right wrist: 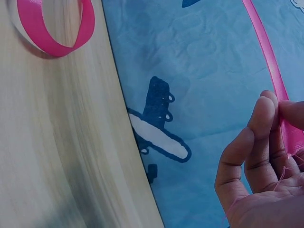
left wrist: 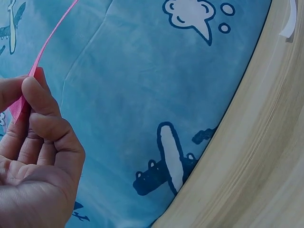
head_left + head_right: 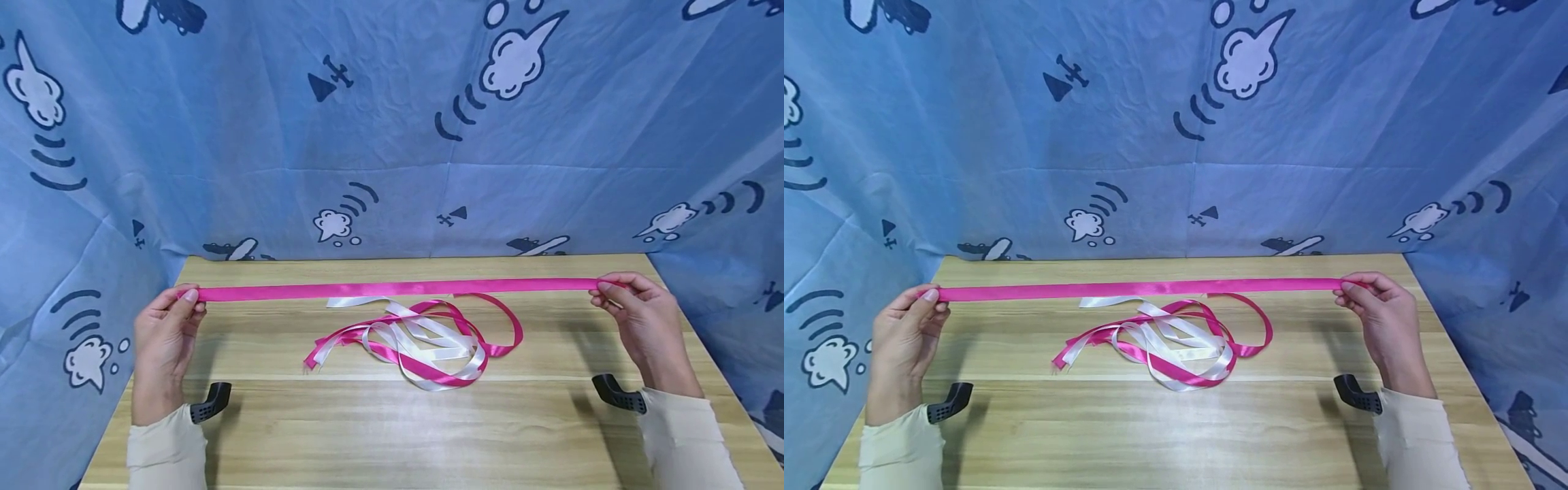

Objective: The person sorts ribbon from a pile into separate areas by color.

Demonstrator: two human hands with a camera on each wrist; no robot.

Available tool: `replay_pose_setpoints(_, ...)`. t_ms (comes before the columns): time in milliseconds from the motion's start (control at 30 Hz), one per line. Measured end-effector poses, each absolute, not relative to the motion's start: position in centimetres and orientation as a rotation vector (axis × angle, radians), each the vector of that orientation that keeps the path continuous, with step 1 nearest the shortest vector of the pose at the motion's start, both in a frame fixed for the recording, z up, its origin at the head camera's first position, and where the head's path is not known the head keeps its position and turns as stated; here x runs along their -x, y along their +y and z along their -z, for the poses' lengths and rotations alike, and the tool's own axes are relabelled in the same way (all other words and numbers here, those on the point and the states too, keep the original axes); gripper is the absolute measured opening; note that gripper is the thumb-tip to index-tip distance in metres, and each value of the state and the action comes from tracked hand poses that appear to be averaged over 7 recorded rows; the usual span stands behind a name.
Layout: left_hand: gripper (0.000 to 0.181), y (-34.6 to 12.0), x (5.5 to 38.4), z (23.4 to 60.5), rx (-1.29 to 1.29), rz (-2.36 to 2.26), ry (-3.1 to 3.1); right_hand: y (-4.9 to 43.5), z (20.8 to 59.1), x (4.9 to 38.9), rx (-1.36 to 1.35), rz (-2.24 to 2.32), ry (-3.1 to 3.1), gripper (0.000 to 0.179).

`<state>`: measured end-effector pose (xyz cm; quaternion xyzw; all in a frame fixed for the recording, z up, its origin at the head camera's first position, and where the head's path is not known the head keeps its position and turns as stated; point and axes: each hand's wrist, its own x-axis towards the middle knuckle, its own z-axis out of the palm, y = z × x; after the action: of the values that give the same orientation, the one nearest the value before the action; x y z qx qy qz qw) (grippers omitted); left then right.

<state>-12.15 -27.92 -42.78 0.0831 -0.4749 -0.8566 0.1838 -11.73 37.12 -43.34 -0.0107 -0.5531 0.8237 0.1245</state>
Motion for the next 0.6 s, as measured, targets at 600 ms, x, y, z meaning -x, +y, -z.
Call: replay_pose_setpoints(600,0.011,-27.95,12.55,42.87,-0.258,2.397,-1.332,36.93,43.25,12.00,0.132,-2.346,-1.643,0.010)
